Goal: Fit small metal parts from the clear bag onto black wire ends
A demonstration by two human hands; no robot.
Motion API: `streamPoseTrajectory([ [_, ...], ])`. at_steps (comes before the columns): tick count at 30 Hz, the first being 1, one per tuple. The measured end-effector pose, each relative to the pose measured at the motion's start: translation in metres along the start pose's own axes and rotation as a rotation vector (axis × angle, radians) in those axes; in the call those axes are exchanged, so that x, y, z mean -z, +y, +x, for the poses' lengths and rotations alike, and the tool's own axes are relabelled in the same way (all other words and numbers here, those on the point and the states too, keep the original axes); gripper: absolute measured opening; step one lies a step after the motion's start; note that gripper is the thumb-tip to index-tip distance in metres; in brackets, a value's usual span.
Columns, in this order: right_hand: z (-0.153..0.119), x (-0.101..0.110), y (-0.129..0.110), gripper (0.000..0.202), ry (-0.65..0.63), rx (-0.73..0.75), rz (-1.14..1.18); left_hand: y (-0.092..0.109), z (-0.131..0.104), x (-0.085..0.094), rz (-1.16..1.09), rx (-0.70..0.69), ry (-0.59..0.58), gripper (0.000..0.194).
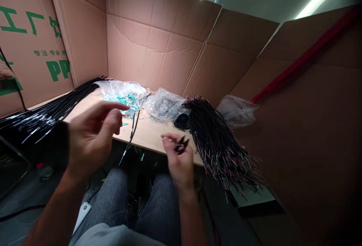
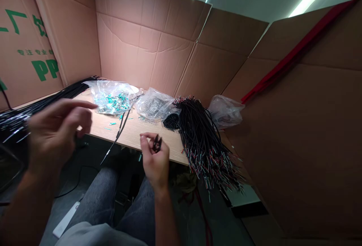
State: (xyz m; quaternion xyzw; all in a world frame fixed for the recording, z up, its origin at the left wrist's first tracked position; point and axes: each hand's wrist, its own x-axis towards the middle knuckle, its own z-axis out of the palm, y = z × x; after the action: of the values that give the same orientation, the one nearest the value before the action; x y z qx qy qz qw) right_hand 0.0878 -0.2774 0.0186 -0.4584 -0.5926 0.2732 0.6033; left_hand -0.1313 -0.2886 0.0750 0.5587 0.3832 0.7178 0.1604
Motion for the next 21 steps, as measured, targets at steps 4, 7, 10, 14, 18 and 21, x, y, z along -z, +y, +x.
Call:
streamPoseTrajectory([
  [4, -0.015, -0.021, 0.055, 0.035, -0.325, -0.024, -0.201, -0.087, 0.006, -0.006, 0.24, 0.235, -0.219, 0.027],
  [7, -0.026, -0.041, 0.073, 0.053, -0.49, 0.122, -0.327, -0.137, 0.008, -0.007, 0.227, 0.288, -0.335, 0.033],
  [10, -0.03, -0.059, 0.079, 0.053, -0.598, 0.33, -0.553, -0.156, 0.015, -0.016, 0.099, 0.343, -0.416, 0.034],
  [14, -0.02, -0.065, 0.078, 0.029, -0.551, 0.539, -0.604, -0.163, 0.026, -0.035, -0.191, 0.479, -0.554, 0.043],
  [18, 0.017, -0.046, 0.067, 0.021, -0.232, 0.352, -0.265, -0.168, 0.037, -0.059, -0.533, 0.554, -0.726, 0.053],
  [21, 0.066, -0.026, 0.061, 0.026, 0.027, 0.143, -0.147, -0.165, 0.047, -0.087, -0.527, 0.479, -0.889, 0.053],
])
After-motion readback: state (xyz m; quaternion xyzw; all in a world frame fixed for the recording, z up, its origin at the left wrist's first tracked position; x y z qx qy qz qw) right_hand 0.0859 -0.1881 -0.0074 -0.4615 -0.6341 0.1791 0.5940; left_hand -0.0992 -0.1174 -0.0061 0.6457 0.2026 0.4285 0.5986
